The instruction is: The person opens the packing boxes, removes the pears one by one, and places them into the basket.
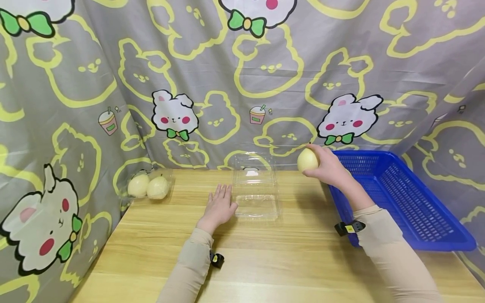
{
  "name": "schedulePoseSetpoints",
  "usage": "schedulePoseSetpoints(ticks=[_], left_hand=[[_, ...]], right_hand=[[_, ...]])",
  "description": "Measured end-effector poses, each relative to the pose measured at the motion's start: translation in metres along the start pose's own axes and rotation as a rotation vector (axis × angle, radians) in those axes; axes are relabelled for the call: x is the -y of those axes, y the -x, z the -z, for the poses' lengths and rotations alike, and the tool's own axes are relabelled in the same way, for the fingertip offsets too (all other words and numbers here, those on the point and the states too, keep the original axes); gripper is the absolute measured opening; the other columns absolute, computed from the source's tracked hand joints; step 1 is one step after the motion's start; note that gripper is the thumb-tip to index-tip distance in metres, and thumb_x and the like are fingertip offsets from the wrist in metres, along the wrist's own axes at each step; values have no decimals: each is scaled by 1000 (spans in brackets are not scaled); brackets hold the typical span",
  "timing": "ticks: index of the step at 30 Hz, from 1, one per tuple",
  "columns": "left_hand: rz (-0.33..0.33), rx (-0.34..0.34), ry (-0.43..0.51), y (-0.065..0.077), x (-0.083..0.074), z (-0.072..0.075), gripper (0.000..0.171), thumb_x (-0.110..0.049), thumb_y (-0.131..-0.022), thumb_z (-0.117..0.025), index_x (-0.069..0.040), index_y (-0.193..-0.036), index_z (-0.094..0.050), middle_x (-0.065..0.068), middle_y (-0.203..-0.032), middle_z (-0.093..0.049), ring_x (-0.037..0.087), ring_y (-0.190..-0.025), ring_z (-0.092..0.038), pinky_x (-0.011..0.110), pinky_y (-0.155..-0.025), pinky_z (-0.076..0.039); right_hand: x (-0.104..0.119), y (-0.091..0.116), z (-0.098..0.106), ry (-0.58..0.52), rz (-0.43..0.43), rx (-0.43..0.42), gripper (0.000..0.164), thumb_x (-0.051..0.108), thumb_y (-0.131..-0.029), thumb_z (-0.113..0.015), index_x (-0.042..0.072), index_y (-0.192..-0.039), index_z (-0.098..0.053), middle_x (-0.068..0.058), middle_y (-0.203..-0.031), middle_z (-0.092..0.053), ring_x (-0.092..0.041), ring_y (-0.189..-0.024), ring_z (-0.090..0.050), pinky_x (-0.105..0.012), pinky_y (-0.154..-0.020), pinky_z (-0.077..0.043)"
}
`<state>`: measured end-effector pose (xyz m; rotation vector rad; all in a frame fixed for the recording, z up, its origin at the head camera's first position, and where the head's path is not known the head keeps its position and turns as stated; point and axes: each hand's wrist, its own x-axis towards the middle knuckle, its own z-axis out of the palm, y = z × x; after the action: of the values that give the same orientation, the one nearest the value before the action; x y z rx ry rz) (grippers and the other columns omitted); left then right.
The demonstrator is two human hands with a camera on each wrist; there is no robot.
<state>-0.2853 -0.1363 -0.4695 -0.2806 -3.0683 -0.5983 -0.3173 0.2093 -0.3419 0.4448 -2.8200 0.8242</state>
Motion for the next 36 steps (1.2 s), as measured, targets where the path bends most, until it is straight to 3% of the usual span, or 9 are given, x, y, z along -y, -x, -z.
schedulePoseSetpoints(ticks=[16, 36], left_hand=[[6, -8, -4, 1, 1, -1, 68, -36, -98, -42, -7, -155, -23, 19, -160, -24, 35, -152, -12, 60, -121, -11], [11, -8, 0, -2, 2, -4, 69, -38, -98, -43, -7, -156, -21, 19, -160, -25, 35, -152, -12, 60, -122, -10]], right_hand=[[-22, 7, 17, 4, -19, -13, 83, 22, -77, -78, 2, -146, -37, -33, -141, -41, -51, -124, -42, -68, -90, -45], [-46, 11, 31, 15, -53, -37, 83, 27, -79, -78, 3, -146, -36, -33, -138, -42, -49, -116, -46, -65, -83, -47]])
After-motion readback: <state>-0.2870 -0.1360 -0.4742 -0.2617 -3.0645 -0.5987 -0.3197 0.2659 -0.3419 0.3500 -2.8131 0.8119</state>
